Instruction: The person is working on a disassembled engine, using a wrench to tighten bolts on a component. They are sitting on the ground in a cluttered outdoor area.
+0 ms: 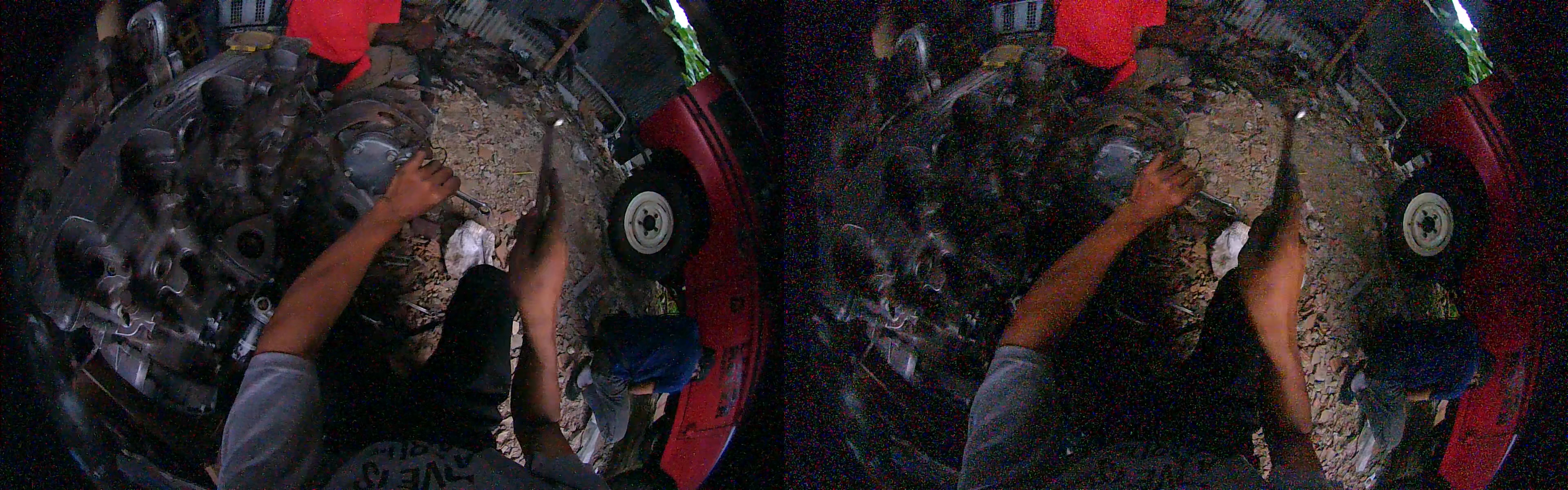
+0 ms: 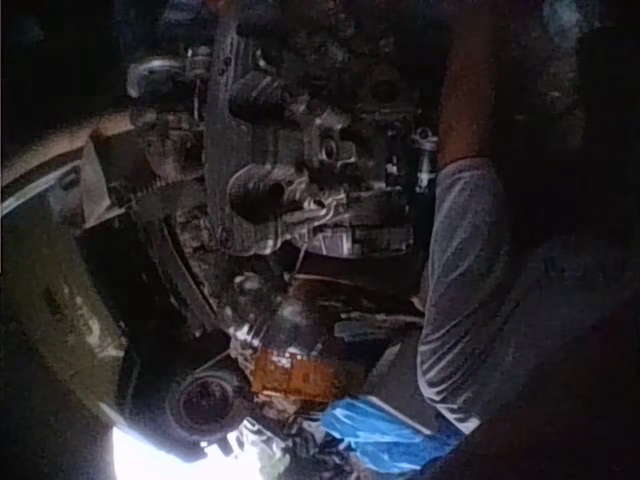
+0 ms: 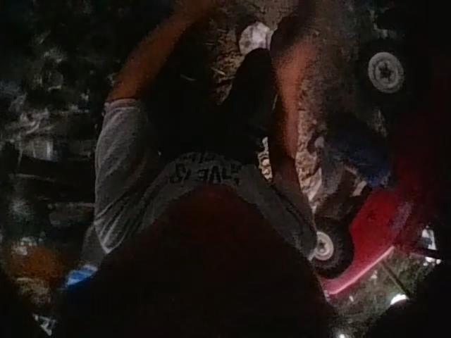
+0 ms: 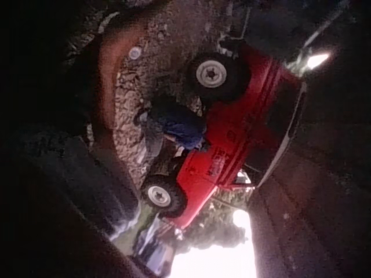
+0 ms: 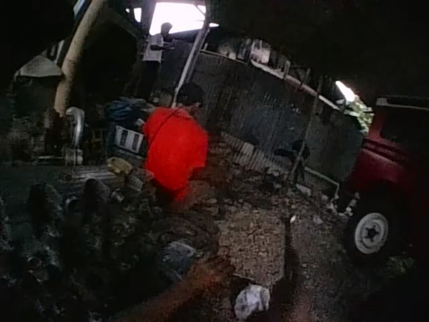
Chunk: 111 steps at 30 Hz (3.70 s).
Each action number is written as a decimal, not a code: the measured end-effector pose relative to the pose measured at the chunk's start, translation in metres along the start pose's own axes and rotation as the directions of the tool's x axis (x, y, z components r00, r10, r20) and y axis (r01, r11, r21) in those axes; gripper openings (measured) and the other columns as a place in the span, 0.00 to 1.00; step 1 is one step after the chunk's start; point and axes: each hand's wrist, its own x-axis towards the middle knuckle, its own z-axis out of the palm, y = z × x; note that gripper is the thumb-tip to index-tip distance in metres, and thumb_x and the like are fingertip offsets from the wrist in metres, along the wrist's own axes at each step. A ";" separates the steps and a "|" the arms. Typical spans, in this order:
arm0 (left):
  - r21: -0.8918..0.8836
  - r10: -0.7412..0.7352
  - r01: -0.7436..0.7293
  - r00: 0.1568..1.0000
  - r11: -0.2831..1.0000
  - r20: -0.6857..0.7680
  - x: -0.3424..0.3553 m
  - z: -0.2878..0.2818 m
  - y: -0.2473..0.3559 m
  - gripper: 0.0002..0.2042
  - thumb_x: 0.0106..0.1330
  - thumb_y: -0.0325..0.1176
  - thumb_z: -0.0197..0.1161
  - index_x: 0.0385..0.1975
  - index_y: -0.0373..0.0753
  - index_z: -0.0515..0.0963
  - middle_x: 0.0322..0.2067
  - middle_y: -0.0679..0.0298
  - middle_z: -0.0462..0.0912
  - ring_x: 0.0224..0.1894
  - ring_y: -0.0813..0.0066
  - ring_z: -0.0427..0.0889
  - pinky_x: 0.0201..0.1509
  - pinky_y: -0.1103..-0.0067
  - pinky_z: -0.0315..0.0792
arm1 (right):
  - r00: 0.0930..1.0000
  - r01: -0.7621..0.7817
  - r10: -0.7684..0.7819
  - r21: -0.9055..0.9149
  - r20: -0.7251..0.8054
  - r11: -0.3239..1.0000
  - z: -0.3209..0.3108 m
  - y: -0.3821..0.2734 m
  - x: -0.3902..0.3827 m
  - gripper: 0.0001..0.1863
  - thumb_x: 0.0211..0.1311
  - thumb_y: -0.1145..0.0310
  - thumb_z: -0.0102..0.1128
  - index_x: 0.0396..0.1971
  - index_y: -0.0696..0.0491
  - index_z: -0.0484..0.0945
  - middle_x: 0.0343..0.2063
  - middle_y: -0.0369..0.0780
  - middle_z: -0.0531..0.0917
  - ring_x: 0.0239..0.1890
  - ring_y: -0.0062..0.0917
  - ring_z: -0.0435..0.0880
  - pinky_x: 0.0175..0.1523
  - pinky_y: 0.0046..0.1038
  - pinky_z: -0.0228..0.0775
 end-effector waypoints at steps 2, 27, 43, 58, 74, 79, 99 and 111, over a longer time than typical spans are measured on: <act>-0.010 0.009 -0.009 1.000 1.000 -0.007 0.001 0.000 0.001 0.10 0.49 0.35 0.57 0.32 0.47 0.78 0.31 0.70 0.80 0.37 0.74 0.79 0.52 0.65 0.68 | 0.999 0.007 -0.004 -0.073 0.046 0.997 0.018 0.019 -0.010 0.24 0.60 0.75 0.46 0.59 0.55 0.63 0.21 0.50 0.76 0.21 0.33 0.70 0.27 0.35 0.65; 0.007 0.053 -0.053 0.998 0.999 -0.036 0.001 0.003 0.002 0.09 0.49 0.34 0.58 0.32 0.46 0.78 0.29 0.69 0.80 0.37 0.73 0.79 0.51 0.66 0.68 | 0.910 -0.011 0.071 -0.149 0.409 0.989 0.043 0.024 -0.024 0.31 0.62 0.74 0.43 0.65 0.53 0.48 0.27 0.53 0.80 0.31 0.53 0.78 0.32 0.48 0.67; -0.017 0.043 -0.043 0.999 0.999 -0.019 -0.003 -0.001 -0.002 0.09 0.49 0.34 0.57 0.31 0.46 0.77 0.29 0.69 0.80 0.39 0.72 0.79 0.53 0.64 0.68 | 0.997 -0.002 0.002 -0.001 0.082 1.000 0.021 0.020 -0.012 0.31 0.55 0.81 0.45 0.62 0.55 0.56 0.30 0.52 0.80 0.27 0.44 0.80 0.29 0.37 0.71; -0.015 0.086 -0.085 0.995 0.996 0.059 0.000 0.004 0.000 0.11 0.49 0.34 0.57 0.34 0.46 0.79 0.31 0.68 0.81 0.39 0.72 0.80 0.52 0.66 0.68 | 0.977 -0.109 0.095 0.064 0.193 0.992 0.039 0.017 -0.028 0.26 0.63 0.75 0.41 0.62 0.51 0.57 0.47 0.57 0.74 0.40 0.50 0.79 0.41 0.43 0.70; 0.026 0.125 -0.125 0.992 0.992 0.013 -0.008 0.007 -0.006 0.09 0.49 0.35 0.57 0.30 0.46 0.79 0.32 0.68 0.80 0.37 0.73 0.78 0.50 0.66 0.68 | 0.938 0.077 -0.047 -0.074 0.343 0.994 0.045 0.033 -0.031 0.30 0.59 0.75 0.45 0.64 0.48 0.54 0.24 0.55 0.78 0.27 0.53 0.78 0.29 0.46 0.67; 0.067 0.122 -0.127 0.989 0.990 0.078 -0.002 0.004 -0.005 0.10 0.49 0.34 0.57 0.32 0.47 0.79 0.33 0.69 0.80 0.38 0.73 0.78 0.49 0.66 0.68 | 0.969 -0.115 0.108 0.019 0.223 0.993 0.011 0.010 -0.013 0.31 0.57 0.75 0.49 0.62 0.51 0.56 0.25 0.55 0.79 0.29 0.52 0.78 0.31 0.46 0.70; 0.058 0.122 -0.137 0.969 0.989 0.215 -0.006 -0.003 -0.004 0.13 0.50 0.35 0.58 0.37 0.46 0.79 0.36 0.66 0.81 0.44 0.69 0.77 0.51 0.64 0.67 | 0.930 0.149 -0.108 -0.090 0.352 0.985 0.033 0.059 -0.017 0.31 0.54 0.73 0.51 0.60 0.56 0.53 0.27 0.54 0.80 0.31 0.51 0.80 0.35 0.47 0.72; 0.125 0.113 -0.144 0.967 0.982 0.227 -0.017 0.006 -0.008 0.14 0.52 0.35 0.57 0.40 0.45 0.79 0.40 0.66 0.79 0.46 0.69 0.77 0.54 0.60 0.65 | 0.955 0.061 -0.055 -0.011 0.292 0.998 0.017 0.058 -0.015 0.38 0.50 0.71 0.58 0.63 0.56 0.53 0.30 0.55 0.78 0.33 0.49 0.79 0.35 0.45 0.73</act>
